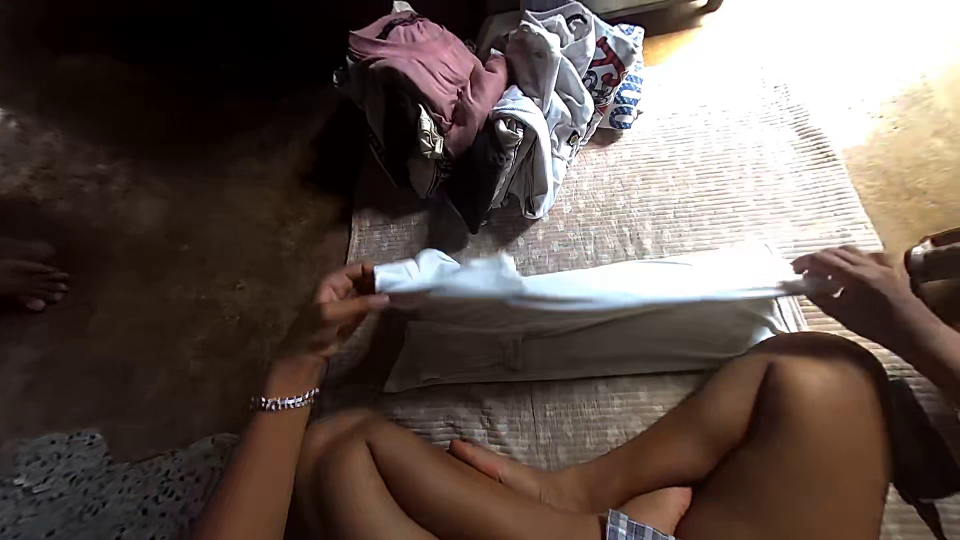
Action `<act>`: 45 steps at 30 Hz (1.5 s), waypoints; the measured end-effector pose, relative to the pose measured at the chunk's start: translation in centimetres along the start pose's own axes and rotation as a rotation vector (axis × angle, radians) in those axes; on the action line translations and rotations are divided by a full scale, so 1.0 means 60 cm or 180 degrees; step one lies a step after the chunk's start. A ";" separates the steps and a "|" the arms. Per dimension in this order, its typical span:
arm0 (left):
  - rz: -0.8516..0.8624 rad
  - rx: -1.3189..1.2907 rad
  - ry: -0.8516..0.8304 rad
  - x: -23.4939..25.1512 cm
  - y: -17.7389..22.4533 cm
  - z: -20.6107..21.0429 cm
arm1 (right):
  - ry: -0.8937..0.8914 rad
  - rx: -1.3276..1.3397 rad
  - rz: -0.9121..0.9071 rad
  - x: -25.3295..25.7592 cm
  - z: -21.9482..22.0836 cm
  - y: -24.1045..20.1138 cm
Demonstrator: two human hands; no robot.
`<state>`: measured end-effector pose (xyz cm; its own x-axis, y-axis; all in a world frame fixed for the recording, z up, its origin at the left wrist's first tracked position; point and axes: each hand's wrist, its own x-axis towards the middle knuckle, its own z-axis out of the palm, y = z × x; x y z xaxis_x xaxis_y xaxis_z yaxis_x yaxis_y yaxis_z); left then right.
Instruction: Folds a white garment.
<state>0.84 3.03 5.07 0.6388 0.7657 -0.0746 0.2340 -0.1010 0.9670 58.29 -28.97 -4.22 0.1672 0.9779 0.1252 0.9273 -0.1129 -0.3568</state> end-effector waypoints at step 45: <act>-0.0698 -0.0719 0.2013 0.061 -0.167 0.073 | 0.0695 0.2128 0.3125 0.095 0.071 0.029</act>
<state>4.05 4.05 -5.97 0.0300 0.9825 -0.1839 0.1072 0.1798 0.9778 59.44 -22.86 -8.06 0.8164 0.4689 -0.3370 0.0277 -0.6148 -0.7882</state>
